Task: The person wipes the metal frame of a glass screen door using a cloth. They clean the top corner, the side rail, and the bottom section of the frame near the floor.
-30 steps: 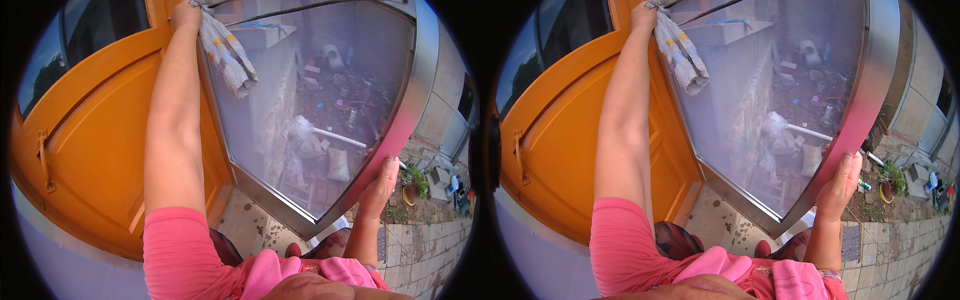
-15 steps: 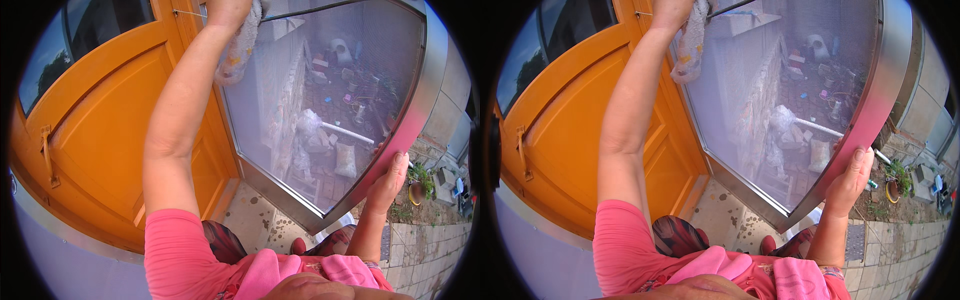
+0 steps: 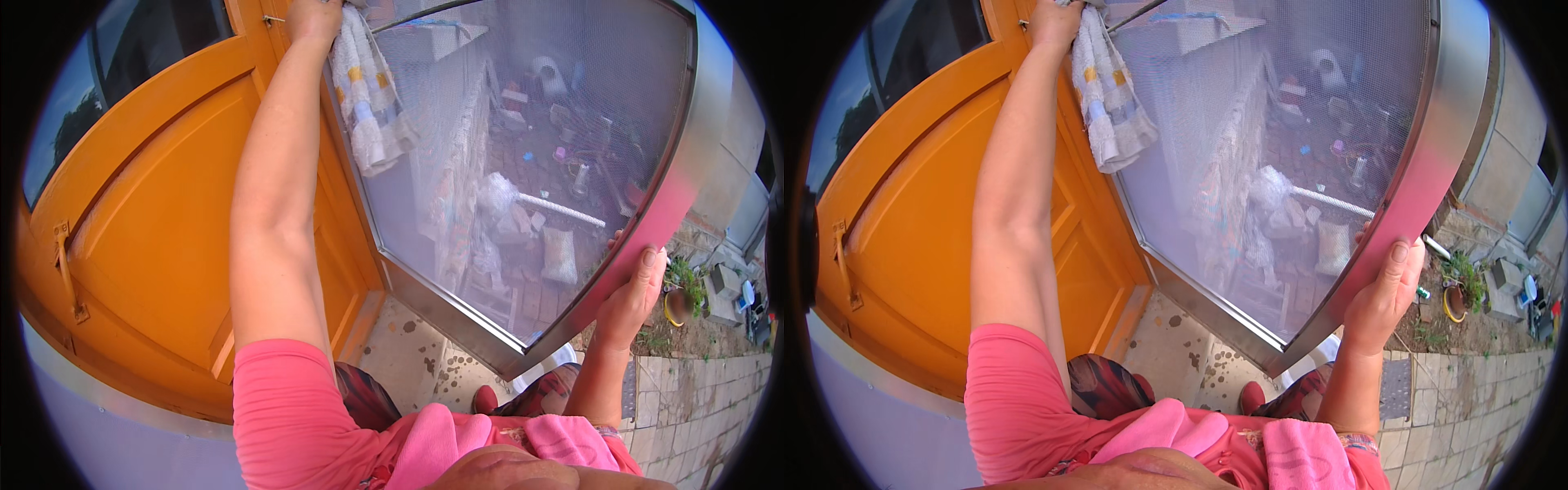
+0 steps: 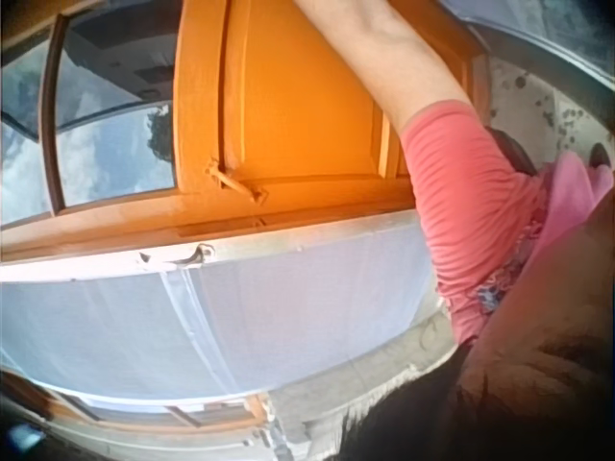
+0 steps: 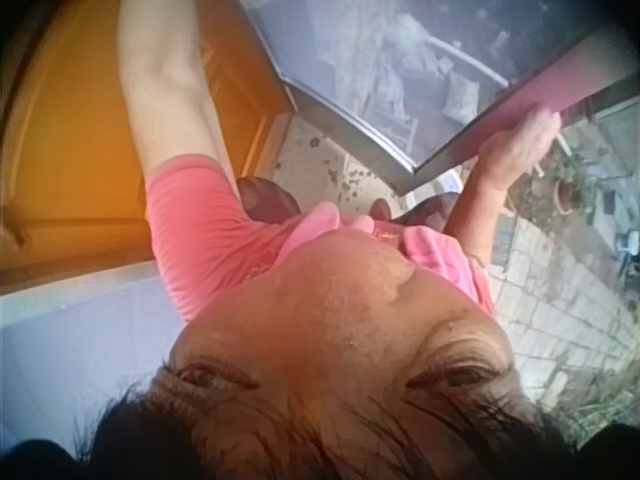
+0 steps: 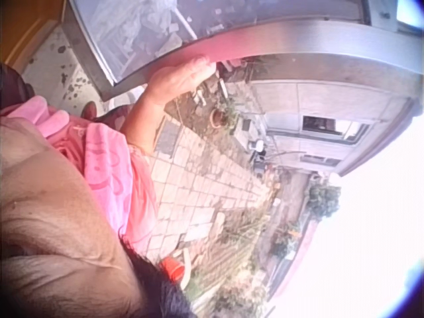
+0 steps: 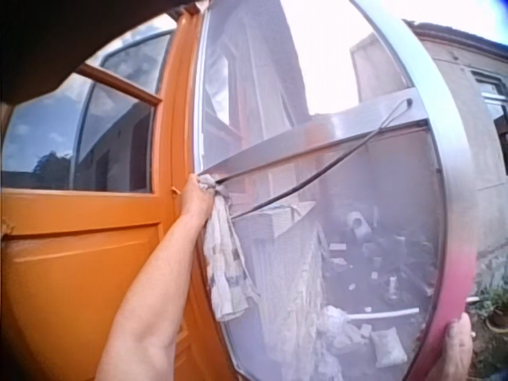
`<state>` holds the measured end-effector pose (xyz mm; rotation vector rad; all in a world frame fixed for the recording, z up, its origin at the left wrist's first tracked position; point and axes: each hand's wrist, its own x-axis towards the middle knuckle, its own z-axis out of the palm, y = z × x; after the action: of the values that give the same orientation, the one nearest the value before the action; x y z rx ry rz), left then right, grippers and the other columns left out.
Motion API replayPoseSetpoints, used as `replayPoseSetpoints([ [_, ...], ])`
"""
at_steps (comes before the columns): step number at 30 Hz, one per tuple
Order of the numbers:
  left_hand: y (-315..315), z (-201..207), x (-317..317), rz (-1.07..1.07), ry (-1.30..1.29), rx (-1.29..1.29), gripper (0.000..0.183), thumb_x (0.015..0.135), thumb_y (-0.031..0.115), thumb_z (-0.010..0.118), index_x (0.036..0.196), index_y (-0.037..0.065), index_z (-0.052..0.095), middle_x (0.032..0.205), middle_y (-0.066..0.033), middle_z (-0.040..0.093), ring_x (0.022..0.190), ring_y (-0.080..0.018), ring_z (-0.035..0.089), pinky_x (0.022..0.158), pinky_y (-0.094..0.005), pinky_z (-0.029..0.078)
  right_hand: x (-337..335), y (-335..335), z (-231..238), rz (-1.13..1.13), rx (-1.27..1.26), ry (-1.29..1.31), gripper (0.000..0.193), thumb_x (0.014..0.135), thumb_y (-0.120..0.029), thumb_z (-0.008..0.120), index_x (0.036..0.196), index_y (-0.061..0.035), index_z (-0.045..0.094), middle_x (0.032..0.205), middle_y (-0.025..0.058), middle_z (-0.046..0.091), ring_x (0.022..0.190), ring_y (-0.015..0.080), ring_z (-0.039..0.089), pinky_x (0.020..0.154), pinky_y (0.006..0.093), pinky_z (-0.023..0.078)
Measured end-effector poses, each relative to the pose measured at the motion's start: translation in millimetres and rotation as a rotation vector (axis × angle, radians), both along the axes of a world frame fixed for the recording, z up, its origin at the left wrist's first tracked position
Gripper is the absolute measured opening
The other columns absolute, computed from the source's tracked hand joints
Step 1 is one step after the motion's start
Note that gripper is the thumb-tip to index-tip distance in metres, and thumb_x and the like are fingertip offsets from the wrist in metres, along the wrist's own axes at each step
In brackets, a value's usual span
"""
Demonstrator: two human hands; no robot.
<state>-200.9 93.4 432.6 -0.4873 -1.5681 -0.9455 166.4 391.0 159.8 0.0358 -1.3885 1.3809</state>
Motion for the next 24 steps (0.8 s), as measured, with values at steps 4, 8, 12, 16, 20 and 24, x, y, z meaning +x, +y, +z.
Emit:
replayPoseSetpoints([
  [4, 38, -6, 50, -0.016, 0.064, -0.097, 0.028, 0.083, 0.016, 0.072, 0.101, 0.0, 0.058, 0.094, -0.0244, 0.069, 0.093, -0.0397, 0.068, 0.081, -0.0439, 0.053, -3, 10, 1, -0.001, -0.004, -0.014, 0.039, 0.107, -0.039, 0.043, 0.12, -0.0029, 0.053, 0.1, 0.0059, 0.062, 0.087, 0.0138, 0.059, 0.079, 0.0282, 0.048],
  [8, 69, -14, 106, 0.002, 0.173, -0.201, 0.03, 0.082, 0.02, 0.074, 0.097, 0.0, 0.057, 0.093, -0.0256, 0.068, 0.092, -0.0424, 0.066, 0.08, -0.0469, 0.052, -6, 7, 0, 0.003, -0.021, -0.001, 0.038, 0.108, -0.038, 0.042, 0.118, -0.0034, 0.054, 0.099, 0.0054, 0.062, 0.086, 0.0134, 0.059, 0.079, 0.0279, 0.048],
  [12, 77, -13, 120, -0.063, 0.227, -0.215, 0.029, 0.081, 0.019, 0.075, 0.095, 0.001, 0.056, 0.092, -0.026, 0.067, 0.092, -0.0445, 0.065, 0.079, -0.0494, 0.051, -4, 9, -1, 0.003, 0.007, -0.006, 0.037, 0.108, -0.037, 0.042, 0.117, -0.0032, 0.055, 0.1, 0.0056, 0.062, 0.086, 0.0133, 0.059, 0.079, 0.0277, 0.048],
  [16, 66, -13, 95, -0.005, 0.2, -0.145, 0.026, 0.081, 0.013, 0.072, 0.096, 0.001, 0.057, 0.093, -0.0262, 0.067, 0.093, -0.0453, 0.064, 0.08, -0.0502, 0.051, -3, 9, 1, 0.002, -0.003, 0.007, 0.037, 0.108, -0.036, 0.042, 0.118, -0.0029, 0.055, 0.101, 0.0059, 0.063, 0.087, 0.0136, 0.06, 0.08, 0.028, 0.048],
  [20, 18, -1, 24, 0.096, 0.127, -0.053, 0.022, 0.08, 0.007, 0.068, 0.099, -0.001, 0.059, 0.095, -0.0263, 0.068, 0.096, -0.0441, 0.066, 0.081, -0.0478, 0.052, -4, 3, 0, 0.045, -0.055, 0.013, 0.037, 0.108, -0.036, 0.042, 0.12, -0.0025, 0.055, 0.102, 0.0064, 0.063, 0.088, 0.0143, 0.061, 0.081, 0.0285, 0.049],
  [24, -1, 0, -16, 0.053, -0.047, 0.036, 0.018, 0.083, 0.007, 0.067, 0.098, 0.0, 0.061, 0.095, -0.024, 0.069, 0.092, -0.0377, 0.068, 0.081, -0.0437, 0.053, -2, 8, -3, -0.018, -0.041, 0.016, 0.039, 0.108, -0.037, 0.042, 0.12, -0.0023, 0.054, 0.103, 0.0071, 0.064, 0.088, 0.0143, 0.061, 0.081, 0.0284, 0.048],
])
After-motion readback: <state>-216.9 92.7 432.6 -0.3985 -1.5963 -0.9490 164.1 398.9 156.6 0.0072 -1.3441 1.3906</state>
